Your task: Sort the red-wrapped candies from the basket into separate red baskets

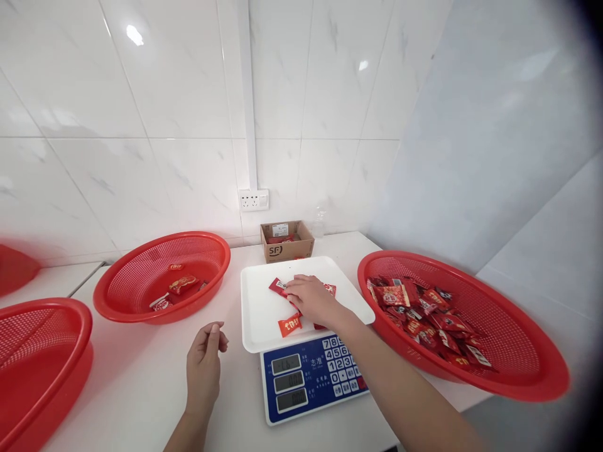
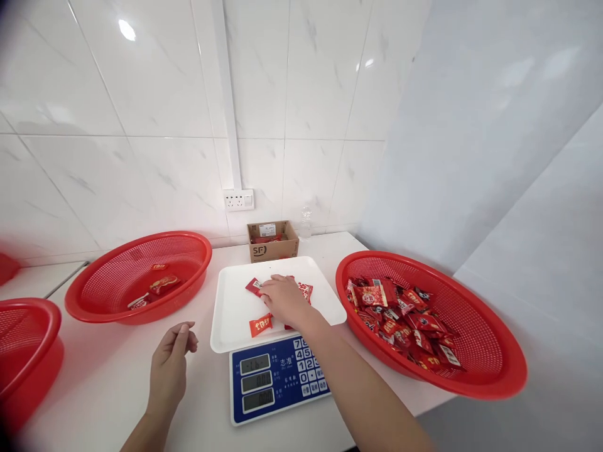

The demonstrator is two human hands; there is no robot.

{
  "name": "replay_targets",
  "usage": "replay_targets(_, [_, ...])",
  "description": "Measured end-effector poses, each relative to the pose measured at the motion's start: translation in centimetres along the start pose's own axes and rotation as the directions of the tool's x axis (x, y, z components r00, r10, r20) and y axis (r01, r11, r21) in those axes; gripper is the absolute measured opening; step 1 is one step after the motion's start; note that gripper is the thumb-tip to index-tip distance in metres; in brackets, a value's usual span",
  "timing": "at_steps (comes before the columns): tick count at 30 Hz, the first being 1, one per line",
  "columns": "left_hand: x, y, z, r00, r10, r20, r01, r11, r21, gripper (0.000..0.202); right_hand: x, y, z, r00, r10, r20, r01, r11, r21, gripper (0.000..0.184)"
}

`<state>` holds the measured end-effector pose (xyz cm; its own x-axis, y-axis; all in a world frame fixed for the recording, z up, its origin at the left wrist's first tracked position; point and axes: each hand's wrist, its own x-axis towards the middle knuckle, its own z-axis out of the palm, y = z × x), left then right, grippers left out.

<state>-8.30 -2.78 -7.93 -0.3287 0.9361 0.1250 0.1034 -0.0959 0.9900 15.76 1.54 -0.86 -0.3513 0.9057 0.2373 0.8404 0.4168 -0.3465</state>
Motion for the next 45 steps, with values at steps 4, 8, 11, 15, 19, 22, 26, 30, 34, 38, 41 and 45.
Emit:
replay_targets(4, [0.0,0.1,0.0,1.000,-0.010,0.001,0.010,1.000,-0.005,0.038,-1.2,0.4,-0.7,0.999,0.019,-0.046,-0.018,0.999,0.029,0.025])
replay_targets(8, [-0.2,0.2,0.0,1.000,-0.015,0.007,0.015,1.000,0.002,0.039,-3.5,0.5,-1.3,0.999,0.021,-0.042,-0.017,0.996,0.086,0.023])
replay_targets(11, [-0.3,0.3,0.1,1.000,-0.006,0.017,0.006,1.000,0.012,0.039,-4.7,0.1,-1.5,0.998,0.052,-0.042,-0.048,0.995,0.085,0.025])
replay_targets(15, [-0.3,0.3,0.1,1.000,-0.008,0.020,0.008,1.000,0.014,0.038,-5.3,-1.2,-1.3,0.998,0.005,-0.063,0.002,0.994,0.109,0.022])
replay_targets(19, [-0.2,0.1,0.1,1.000,-0.013,0.027,0.013,1.000,0.001,0.037,-4.5,-2.4,-0.5,0.999,-0.050,0.016,0.048,0.993,0.104,0.018])
replay_targets(22, [-0.1,-0.1,0.0,1.000,-0.009,0.025,0.009,1.000,0.001,0.038,-3.2,-2.7,0.2,0.999,0.009,0.039,-0.009,1.000,0.010,0.017])
replay_targets(26, [-0.2,-0.1,0.0,1.000,-0.014,0.024,0.014,1.000,0.013,0.037,-1.4,-2.9,0.8,0.991,0.133,0.012,-0.131,0.983,-0.127,0.017])
replay_targets(30, [-0.2,0.2,0.0,1.000,-0.023,0.019,0.023,1.000,0.001,0.036,-1.4,-2.6,0.1,0.960,0.274,-0.049,-0.277,0.959,-0.061,0.024])
replay_targets(34, [-0.3,0.3,0.1,0.999,-0.030,0.031,0.030,1.000,0.001,0.036,-3.1,-1.4,-1.3,0.938,0.335,-0.087,-0.335,0.942,0.014,0.019])
replay_targets(38, [-0.5,0.3,0.2,0.999,-0.031,0.042,0.030,0.999,0.013,0.037,-4.8,-0.7,-1.6,0.953,0.294,-0.072,-0.289,0.955,0.064,0.014])
replay_targets(41, [-0.5,0.3,0.3,0.999,-0.030,0.040,0.030,0.999,0.011,0.036,-5.4,-0.7,-1.0,0.961,0.265,-0.075,-0.258,0.961,0.098,0.015])
replay_targets(45, [-0.4,0.3,0.3,0.999,-0.017,0.033,0.016,0.999,0.035,0.035,-5.4,-0.5,-0.9,0.955,0.282,-0.093,-0.281,0.959,0.032,0.018])
